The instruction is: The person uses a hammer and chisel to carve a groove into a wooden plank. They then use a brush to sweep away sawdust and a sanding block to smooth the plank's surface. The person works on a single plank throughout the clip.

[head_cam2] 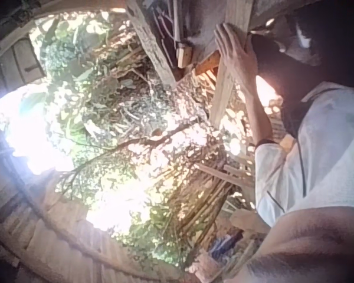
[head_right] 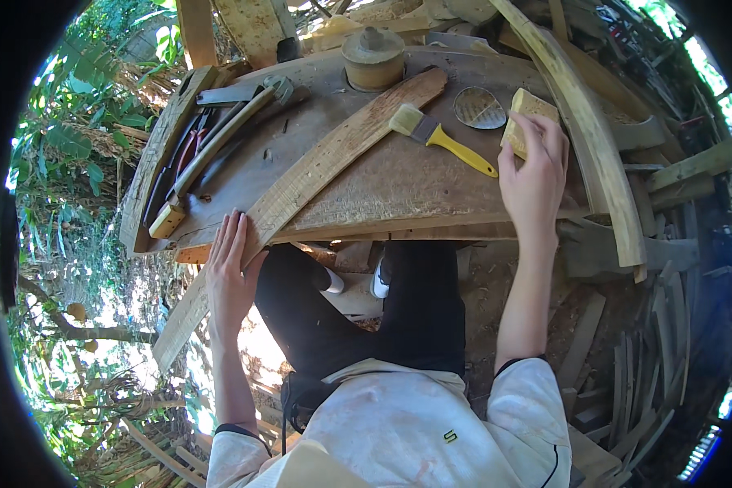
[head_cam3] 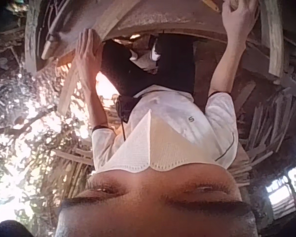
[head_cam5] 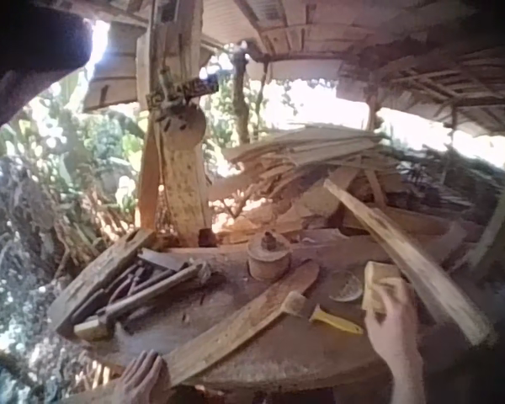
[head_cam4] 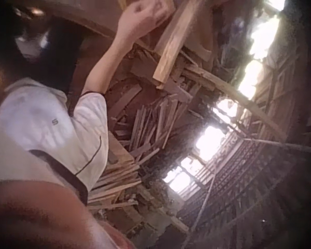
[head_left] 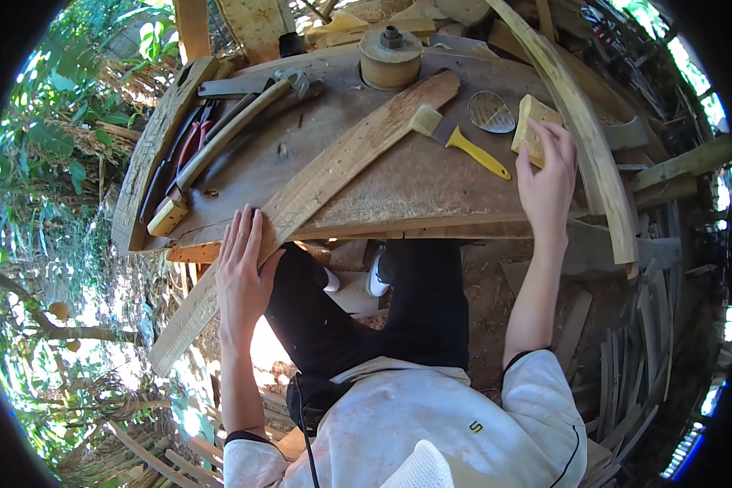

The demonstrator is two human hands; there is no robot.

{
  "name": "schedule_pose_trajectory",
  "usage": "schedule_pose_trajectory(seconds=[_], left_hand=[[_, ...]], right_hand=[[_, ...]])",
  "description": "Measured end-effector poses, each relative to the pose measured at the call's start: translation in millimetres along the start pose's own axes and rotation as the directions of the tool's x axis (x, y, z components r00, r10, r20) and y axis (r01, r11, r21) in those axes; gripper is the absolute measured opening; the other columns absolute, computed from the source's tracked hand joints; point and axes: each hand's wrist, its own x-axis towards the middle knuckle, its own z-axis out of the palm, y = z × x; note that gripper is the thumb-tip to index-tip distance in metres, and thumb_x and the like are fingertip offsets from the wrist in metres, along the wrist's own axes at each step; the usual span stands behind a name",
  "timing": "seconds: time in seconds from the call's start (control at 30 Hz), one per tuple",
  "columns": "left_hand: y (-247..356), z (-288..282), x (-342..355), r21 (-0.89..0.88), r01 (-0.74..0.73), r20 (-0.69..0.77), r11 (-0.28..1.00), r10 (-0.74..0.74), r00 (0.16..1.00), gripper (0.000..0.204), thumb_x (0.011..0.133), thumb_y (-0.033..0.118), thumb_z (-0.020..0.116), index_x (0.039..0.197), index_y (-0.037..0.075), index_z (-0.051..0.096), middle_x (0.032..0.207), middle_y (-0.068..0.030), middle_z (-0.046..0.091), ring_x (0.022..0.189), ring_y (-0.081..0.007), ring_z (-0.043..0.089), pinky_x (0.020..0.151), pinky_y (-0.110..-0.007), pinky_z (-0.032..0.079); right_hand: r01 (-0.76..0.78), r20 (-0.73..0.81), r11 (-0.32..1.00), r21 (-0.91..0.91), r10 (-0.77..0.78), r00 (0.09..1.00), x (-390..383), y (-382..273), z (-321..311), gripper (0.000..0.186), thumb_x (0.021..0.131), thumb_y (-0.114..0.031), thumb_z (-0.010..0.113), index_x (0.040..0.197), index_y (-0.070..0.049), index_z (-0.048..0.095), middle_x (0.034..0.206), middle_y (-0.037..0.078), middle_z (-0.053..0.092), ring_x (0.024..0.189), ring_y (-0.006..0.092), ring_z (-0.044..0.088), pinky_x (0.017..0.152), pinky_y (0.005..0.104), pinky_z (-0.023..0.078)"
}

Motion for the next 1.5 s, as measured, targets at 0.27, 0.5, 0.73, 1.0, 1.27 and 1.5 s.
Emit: schedule_pose_trajectory(seconds=[0.27, 0.5, 0.73, 1.0, 1.27, 1.5], left_hand=[[0.7, 0.3, -1.0, 0.034, -0.024, -0.041, 0.999, 0.025, 0.999, 0.066, 0.093, 0.02, 0.077, 0.151, 0.003, 0.053, 0.157, -0.0189, 0.052, 0.146, -0.0365, 0.049, 0.124, -0.048, 0.038], [-1.1, -4.1, 1.4, 0.056, -0.035, -0.026, 0.998, 0.036, 0.999, 0.059, 0.095, 0.019, 0.073, 0.148, 0.001, 0.055, 0.154, -0.0206, 0.055, 0.142, -0.0377, 0.053, 0.12, -0.047, 0.043], [-1.2, -12.4, 6.1, -0.029, -0.043, -0.016, 0.999, 0.042, 0.999, 0.058, 0.094, 0.018, 0.074, 0.147, 0.001, 0.056, 0.151, -0.0212, 0.057, 0.139, -0.0387, 0.056, 0.117, -0.046, 0.047], [-1.2, -7.7, 3.9, 0.01, -0.052, -0.021, 0.999, 0.052, 0.998, 0.061, 0.092, 0.015, 0.077, 0.147, 0.0, 0.056, 0.152, -0.0207, 0.056, 0.141, -0.0386, 0.054, 0.12, -0.048, 0.044], [-0.6, -0.9, 4.4, -0.061, -0.042, -0.075, 0.997, 0.038, 0.996, 0.062, 0.089, 0.014, 0.079, 0.147, 0.001, 0.058, 0.153, -0.0207, 0.056, 0.143, -0.0382, 0.052, 0.122, -0.048, 0.041], [-0.1, 0.6, 2.5, -0.066, -0.019, -0.077, 0.998, 0.014, 0.997, 0.064, 0.089, 0.014, 0.08, 0.148, 0.001, 0.058, 0.154, -0.0205, 0.055, 0.143, -0.0379, 0.052, 0.123, -0.047, 0.04]], right_hand=[[0.244, 0.39, 0.97, 0.006, -0.227, 0.892, 47.0, 31.0, 51.2, 0.024, 0.094, -0.011, 0.071, 0.116, -0.005, 0.075, 0.134, 0.01, 0.067, 0.134, 0.0319, 0.056, 0.12, 0.0461, 0.039], [0.179, -0.066, 0.968, 0.178, -0.17, 0.983, 53.8, -5.0, 58.9, 0.008, 0.094, -0.009, 0.069, 0.1, -0.005, 0.071, 0.123, 0.01, 0.072, 0.119, 0.0294, 0.067, 0.103, 0.0426, 0.054], [0.448, -0.046, 0.682, 0.579, -0.521, 0.852, 14.9, -153.2, 87.1, 0.019, 0.095, -0.011, 0.069, 0.111, -0.002, 0.068, 0.125, 0.016, 0.073, 0.126, 0.0321, 0.066, 0.107, 0.043, 0.054], [0.195, 0.271, 0.743, 0.64, -0.456, 0.847, 11.5, -141.2, 98.1, 0.028, 0.102, -0.012, 0.059, 0.123, -0.002, 0.073, 0.137, 0.016, 0.068, 0.126, 0.0298, 0.068, 0.106, 0.0401, 0.056], [0.312, 0.22, 0.644, 0.699, -0.609, 0.762, -0.1, -154.9, 93.4, 0.029, 0.101, -0.007, 0.055, 0.124, -0.002, 0.073, 0.133, 0.02, 0.07, 0.121, 0.0275, 0.071, 0.103, 0.0403, 0.059], [0.442, 0.131, 0.613, 0.655, -0.669, 0.732, -3.3, -154.8, 83.7, 0.029, 0.099, -0.006, 0.057, 0.123, 0.0, 0.073, 0.13, 0.019, 0.072, 0.122, 0.0323, 0.07, 0.104, 0.043, 0.059]])
